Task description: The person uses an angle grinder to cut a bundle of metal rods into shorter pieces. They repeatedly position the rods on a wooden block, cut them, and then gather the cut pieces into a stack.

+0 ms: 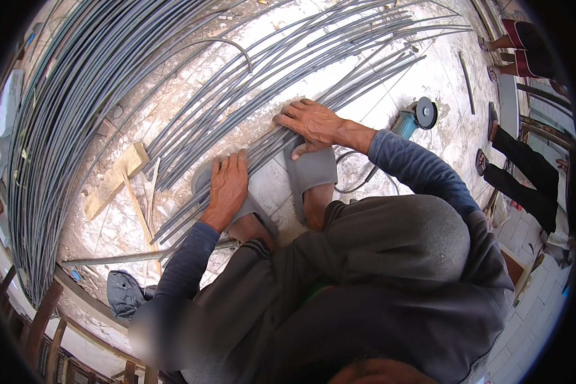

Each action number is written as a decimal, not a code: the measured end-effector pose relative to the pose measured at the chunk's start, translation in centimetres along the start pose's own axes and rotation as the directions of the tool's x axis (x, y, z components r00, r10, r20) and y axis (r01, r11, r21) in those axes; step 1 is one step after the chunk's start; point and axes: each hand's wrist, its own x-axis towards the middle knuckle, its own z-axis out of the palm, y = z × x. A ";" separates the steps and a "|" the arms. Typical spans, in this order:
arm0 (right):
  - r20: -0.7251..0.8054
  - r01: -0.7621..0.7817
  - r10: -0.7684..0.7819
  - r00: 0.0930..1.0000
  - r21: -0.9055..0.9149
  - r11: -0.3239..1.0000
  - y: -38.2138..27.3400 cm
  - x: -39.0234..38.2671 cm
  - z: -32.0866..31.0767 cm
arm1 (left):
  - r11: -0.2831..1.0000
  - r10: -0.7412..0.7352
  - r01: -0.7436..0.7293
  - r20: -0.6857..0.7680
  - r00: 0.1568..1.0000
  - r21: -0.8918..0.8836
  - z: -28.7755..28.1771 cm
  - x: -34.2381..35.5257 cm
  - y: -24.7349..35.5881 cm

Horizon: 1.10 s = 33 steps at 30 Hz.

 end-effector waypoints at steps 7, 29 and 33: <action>0.234 -0.196 0.171 0.957 0.090 0.976 1.4 0.6 1.4 | 0.984 -0.035 0.053 0.105 0.994 -0.172 -0.9 1.8 -1.5; 0.117 -0.032 0.036 0.992 -0.028 0.999 0.4 -1.7 1.3 | 0.990 0.102 -0.087 0.134 0.986 -0.115 -5.6 -2.5 -0.1; 0.463 -0.138 0.129 0.877 -0.015 0.990 -0.8 -0.4 -2.8 | 0.986 0.135 -0.125 0.086 0.987 -0.107 -3.4 -3.0 0.6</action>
